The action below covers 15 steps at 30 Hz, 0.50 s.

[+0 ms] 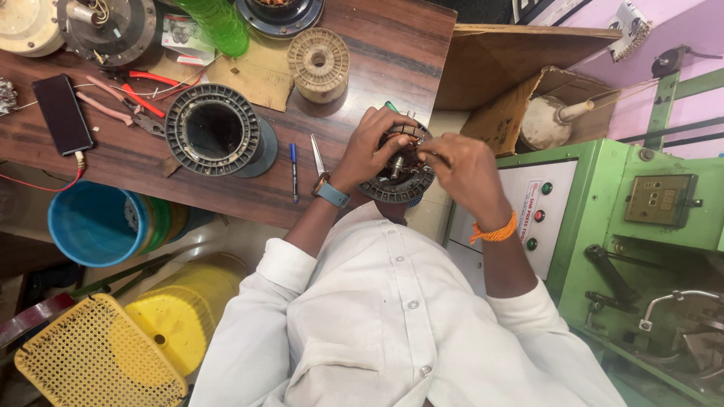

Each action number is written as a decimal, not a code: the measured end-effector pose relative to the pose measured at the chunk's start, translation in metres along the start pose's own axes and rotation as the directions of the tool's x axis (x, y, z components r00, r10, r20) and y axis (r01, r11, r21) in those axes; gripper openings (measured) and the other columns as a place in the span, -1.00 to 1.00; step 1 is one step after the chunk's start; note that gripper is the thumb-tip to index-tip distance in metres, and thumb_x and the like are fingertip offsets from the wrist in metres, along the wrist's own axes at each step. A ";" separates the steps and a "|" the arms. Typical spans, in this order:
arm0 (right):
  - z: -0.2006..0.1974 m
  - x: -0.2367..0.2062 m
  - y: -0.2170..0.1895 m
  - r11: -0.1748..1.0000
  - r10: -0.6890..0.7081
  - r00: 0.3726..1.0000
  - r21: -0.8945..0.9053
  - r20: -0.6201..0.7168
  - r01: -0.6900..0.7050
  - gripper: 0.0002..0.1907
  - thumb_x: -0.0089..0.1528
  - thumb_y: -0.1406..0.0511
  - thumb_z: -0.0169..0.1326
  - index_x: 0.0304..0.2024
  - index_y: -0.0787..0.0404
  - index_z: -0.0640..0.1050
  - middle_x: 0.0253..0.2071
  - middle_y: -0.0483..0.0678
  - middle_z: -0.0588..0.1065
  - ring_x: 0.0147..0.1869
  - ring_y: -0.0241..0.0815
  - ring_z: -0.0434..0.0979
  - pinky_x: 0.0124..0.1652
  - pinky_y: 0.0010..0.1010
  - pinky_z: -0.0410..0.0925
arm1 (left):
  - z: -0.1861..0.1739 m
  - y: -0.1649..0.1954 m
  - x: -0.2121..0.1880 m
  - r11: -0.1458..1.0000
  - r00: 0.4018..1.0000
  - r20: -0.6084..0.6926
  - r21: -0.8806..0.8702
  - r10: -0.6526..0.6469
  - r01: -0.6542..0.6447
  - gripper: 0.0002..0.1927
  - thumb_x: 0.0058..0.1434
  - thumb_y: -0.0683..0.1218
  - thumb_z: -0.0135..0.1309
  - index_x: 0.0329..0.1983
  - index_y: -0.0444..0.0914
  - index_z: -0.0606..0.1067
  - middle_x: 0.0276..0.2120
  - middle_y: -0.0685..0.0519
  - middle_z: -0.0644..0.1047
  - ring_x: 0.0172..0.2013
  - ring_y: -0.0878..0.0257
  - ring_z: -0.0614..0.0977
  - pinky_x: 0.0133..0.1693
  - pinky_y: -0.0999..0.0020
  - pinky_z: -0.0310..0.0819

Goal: The person works on an electric motor armature at a workbench, holding the rotor steady with one hand while using a small hand tool to work on the copper windings and commutator area, repositioning the armature repeatedly to reach different spots.

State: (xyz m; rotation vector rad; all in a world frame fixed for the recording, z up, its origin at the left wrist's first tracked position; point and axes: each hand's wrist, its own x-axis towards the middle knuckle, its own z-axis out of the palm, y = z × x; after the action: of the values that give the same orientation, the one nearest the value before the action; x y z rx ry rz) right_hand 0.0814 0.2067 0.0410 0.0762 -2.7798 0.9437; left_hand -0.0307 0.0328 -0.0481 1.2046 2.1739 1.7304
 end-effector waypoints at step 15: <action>0.001 -0.001 -0.008 0.990 0.074 0.997 0.123 -0.020 -0.071 -0.84 0.20 0.34 0.30 -0.20 0.28 0.66 -0.37 0.02 0.55 -0.44 -0.21 0.47 -0.39 -0.38 0.31 | 0.018 0.001 -0.023 0.989 0.956 -0.285 -0.102 0.073 -0.106 -0.87 0.17 -0.25 0.31 -0.31 -0.27 0.55 0.25 0.00 0.31 0.13 0.17 0.50 0.22 0.24 0.48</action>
State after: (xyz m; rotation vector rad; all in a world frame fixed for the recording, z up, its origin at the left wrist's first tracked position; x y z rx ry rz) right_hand 0.0831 0.1998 0.0441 -0.0174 -2.7173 1.1242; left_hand -0.0051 0.0326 -0.0624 1.1037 2.1536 2.1527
